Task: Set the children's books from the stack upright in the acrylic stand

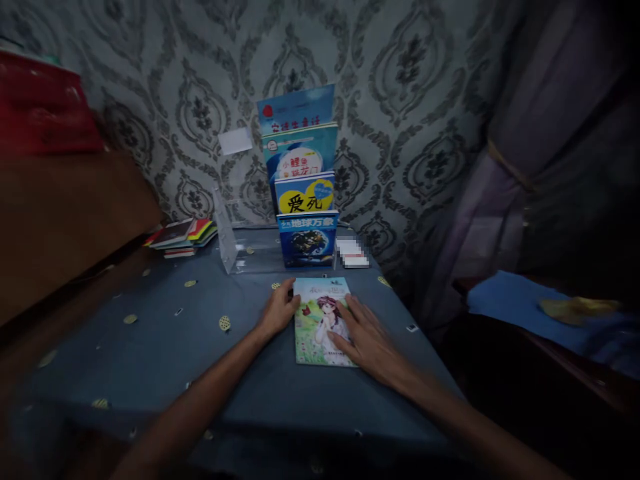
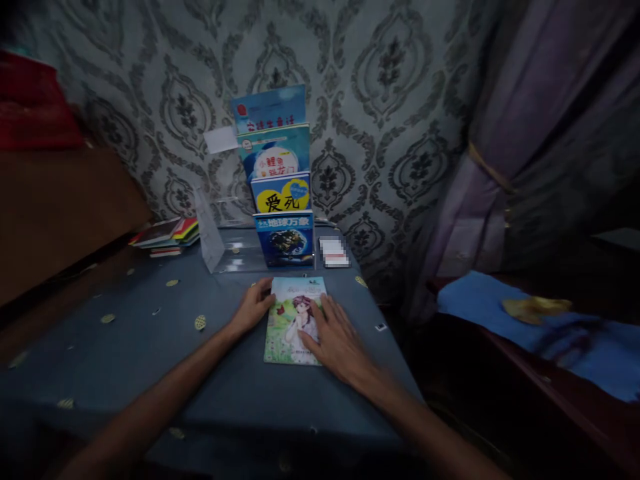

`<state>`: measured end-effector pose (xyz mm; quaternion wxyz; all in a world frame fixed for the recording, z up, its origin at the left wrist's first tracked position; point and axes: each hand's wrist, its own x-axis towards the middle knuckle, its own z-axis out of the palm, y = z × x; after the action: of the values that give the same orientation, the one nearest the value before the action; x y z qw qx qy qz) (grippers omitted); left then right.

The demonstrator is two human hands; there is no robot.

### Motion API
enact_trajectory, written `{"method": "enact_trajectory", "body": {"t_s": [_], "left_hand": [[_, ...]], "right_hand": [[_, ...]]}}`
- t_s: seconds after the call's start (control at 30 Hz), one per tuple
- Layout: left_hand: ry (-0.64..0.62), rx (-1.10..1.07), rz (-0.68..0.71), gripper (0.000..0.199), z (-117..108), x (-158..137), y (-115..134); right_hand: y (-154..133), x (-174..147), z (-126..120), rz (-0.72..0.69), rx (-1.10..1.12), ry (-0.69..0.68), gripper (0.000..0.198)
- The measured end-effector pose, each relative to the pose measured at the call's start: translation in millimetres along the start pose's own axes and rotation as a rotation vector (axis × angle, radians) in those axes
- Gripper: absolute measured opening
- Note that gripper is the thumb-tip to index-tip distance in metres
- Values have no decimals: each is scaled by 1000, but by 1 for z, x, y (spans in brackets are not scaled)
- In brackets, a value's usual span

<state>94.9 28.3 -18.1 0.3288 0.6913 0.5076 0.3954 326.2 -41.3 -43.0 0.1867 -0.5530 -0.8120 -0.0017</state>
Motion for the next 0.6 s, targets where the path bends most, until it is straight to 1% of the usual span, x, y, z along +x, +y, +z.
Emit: {"method": "enact_trajectory", "body": {"t_s": [0.07,0.13,0.23,0.27,0.3,0.4,0.43,0.5,0.6], "left_hand": [[49,-276,-117,54,0,6,-2],[97,-506,-233,57,-1,9,-3],[133,-694,-365,59,-7,8,-3],[114,-727,-398,57,-9,7,-3],[67,-751,-426,54,-11,6,-2],[-152,-792,-448,37,-14,1,2],[-208,-798,-444,33,-14,0,3],[-256,-810,-437,29,-15,-3,7],[-263,-851,-428,29,-18,-5,10]], "right_hand": [[4,0,5,4,3,14,69],[6,0,9,5,7,28,69],[9,-1,11,5,11,23,71],[9,-1,11,2,15,14,72],[10,-1,10,-3,21,1,73],[9,0,5,-21,48,-52,74],[7,0,2,-24,58,-68,74],[4,-1,-3,-27,74,-79,74],[0,-2,-8,-10,87,-66,75]]}}
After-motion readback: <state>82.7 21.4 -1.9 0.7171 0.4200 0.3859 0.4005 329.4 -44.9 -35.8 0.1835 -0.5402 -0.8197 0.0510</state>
